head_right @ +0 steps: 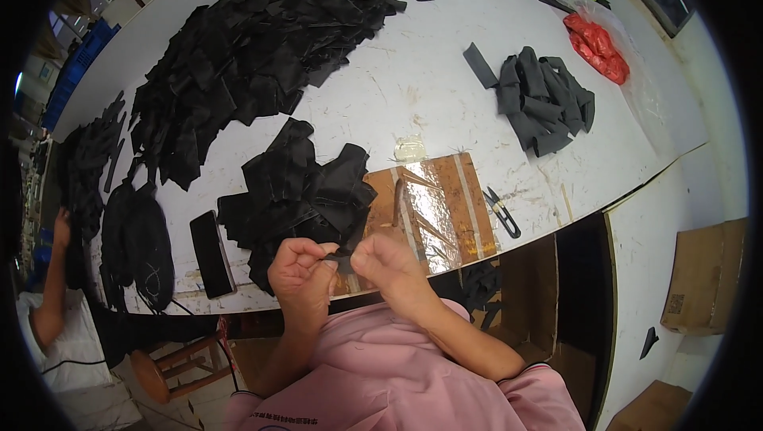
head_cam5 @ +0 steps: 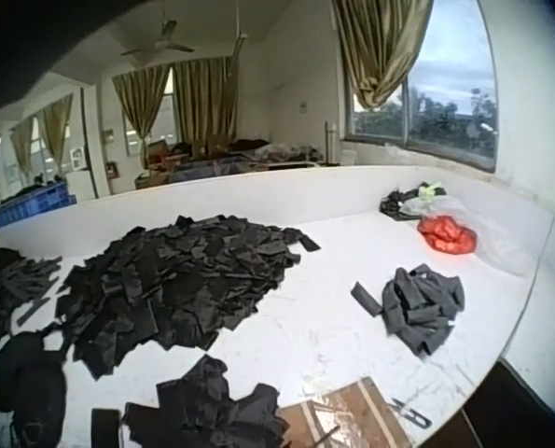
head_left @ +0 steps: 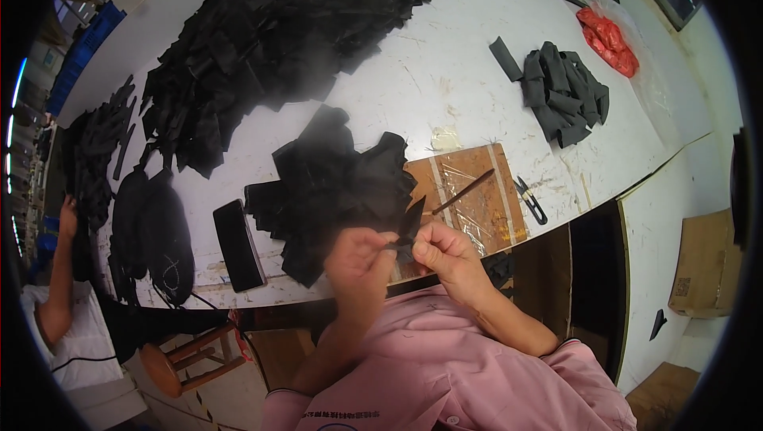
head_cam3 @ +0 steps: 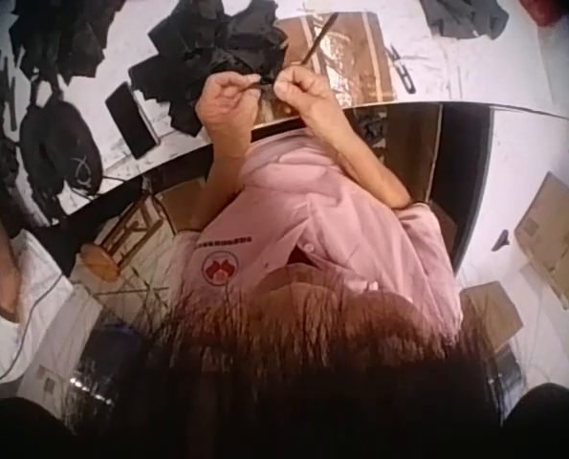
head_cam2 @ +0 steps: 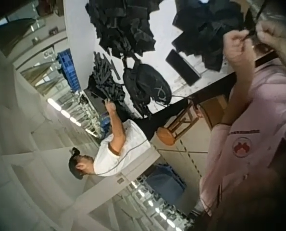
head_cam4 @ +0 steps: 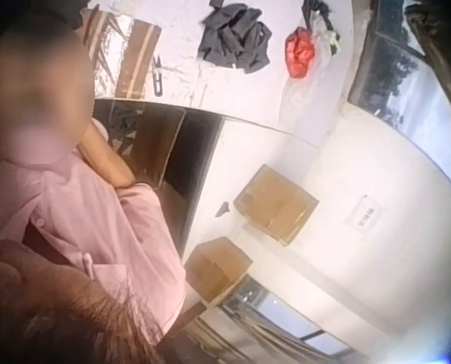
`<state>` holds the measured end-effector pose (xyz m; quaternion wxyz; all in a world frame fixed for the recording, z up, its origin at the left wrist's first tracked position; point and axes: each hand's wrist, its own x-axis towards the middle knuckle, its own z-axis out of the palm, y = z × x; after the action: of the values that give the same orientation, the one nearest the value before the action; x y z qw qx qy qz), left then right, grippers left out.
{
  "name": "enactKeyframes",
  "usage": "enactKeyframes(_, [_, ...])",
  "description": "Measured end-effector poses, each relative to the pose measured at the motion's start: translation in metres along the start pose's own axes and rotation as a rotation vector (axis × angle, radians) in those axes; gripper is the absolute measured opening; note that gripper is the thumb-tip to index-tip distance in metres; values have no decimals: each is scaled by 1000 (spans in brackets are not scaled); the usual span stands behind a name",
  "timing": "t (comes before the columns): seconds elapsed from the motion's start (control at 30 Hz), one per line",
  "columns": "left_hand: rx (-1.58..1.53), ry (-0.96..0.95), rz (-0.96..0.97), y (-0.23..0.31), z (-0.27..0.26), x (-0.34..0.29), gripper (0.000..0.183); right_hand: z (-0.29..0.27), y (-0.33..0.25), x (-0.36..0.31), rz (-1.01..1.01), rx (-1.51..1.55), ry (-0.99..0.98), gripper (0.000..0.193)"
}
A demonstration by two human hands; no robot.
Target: Inspecting and sorting small black fabric components at a workbench in a factory setting.
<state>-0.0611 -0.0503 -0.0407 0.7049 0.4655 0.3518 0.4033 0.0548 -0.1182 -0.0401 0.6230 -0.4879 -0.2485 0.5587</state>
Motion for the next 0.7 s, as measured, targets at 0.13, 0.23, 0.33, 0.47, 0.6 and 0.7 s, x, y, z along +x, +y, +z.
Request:
enactKeyframes(0.13, [-304,-160,-174,6,-5,1,24,-1,-1,-4,-10,59,-41,16])
enactKeyframes(0.23, [-463,-370,-355,21,-11,-2,26,-2,-9,-11,26,92,-161,15])
enactKeyframes(0.33, [-638,-607,-426,27,-5,-14,36,-1,-16,-18,-89,86,-253,14])
enactKeyframes(0.47, [-281,-611,-349,50,8,-13,45,-4,-22,-16,-75,202,-162,11])
enactKeyframes(0.6, [192,-366,7,27,17,-20,34,-4,-30,-17,-616,-512,111,8])
enactKeyframes(0.7, [222,-315,195,30,31,-21,25,-4,-44,-18,-785,-711,147,11])
